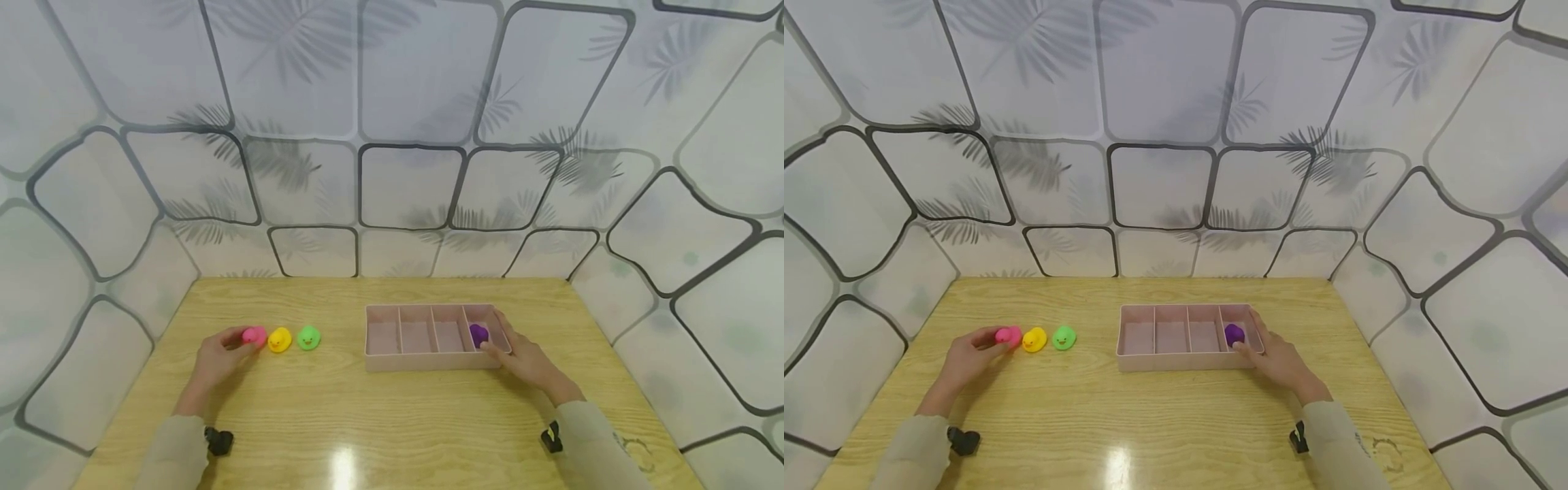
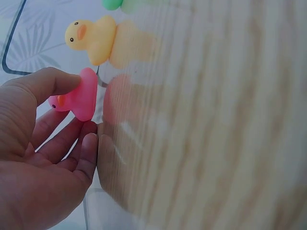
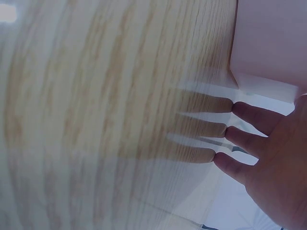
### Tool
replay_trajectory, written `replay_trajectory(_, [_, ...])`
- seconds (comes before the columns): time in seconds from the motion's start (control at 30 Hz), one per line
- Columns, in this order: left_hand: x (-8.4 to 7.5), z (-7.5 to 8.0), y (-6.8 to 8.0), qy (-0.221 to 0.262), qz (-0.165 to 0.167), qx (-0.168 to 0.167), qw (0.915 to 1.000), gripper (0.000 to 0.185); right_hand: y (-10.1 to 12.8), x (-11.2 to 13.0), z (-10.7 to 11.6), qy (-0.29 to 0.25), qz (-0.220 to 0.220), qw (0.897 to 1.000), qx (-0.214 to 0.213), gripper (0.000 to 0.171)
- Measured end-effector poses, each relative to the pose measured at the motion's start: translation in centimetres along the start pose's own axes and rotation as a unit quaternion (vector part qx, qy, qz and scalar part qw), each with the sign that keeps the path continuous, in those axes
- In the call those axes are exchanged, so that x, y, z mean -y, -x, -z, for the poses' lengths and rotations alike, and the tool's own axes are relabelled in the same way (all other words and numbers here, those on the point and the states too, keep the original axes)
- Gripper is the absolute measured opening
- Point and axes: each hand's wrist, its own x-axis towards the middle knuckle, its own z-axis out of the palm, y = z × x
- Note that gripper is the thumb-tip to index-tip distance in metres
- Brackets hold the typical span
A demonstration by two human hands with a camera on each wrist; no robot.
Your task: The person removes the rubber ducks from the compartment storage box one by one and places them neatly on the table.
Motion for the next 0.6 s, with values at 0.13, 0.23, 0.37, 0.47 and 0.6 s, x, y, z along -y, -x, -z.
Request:
replay_trajectory(0.13, [0.04, 0.04, -0.08, 0.000, -0.002, 0.001, 1.0000, 0.055, 0.11, 0.07, 0.05, -0.001, -0.003, 1.000, -0.001, 0.090])
replay_trajectory(0.23, [0.01, 0.03, -0.09, 0.002, 0.001, 0.002, 1.0000, 0.054, 0.16, 0.14, 0.08, -0.002, -0.002, 1.000, -0.001, 0.090])
replay_trajectory(0.37, [-0.05, 0.01, -0.05, 0.002, 0.007, 0.007, 1.0000, 0.054, 0.25, 0.29, 0.14, -0.002, -0.002, 1.000, 0.000, 0.090])
replay_trajectory(0.47, [-0.09, 0.01, -0.03, 0.002, 0.010, 0.010, 0.9999, 0.054, 0.29, 0.40, 0.18, -0.003, -0.003, 1.000, 0.002, 0.090])
replay_trajectory(0.6, [-0.12, 0.06, 0.08, 0.008, 0.016, 0.016, 0.9997, 0.056, 0.29, 0.46, 0.21, -0.004, -0.001, 1.000, 0.001, 0.090])
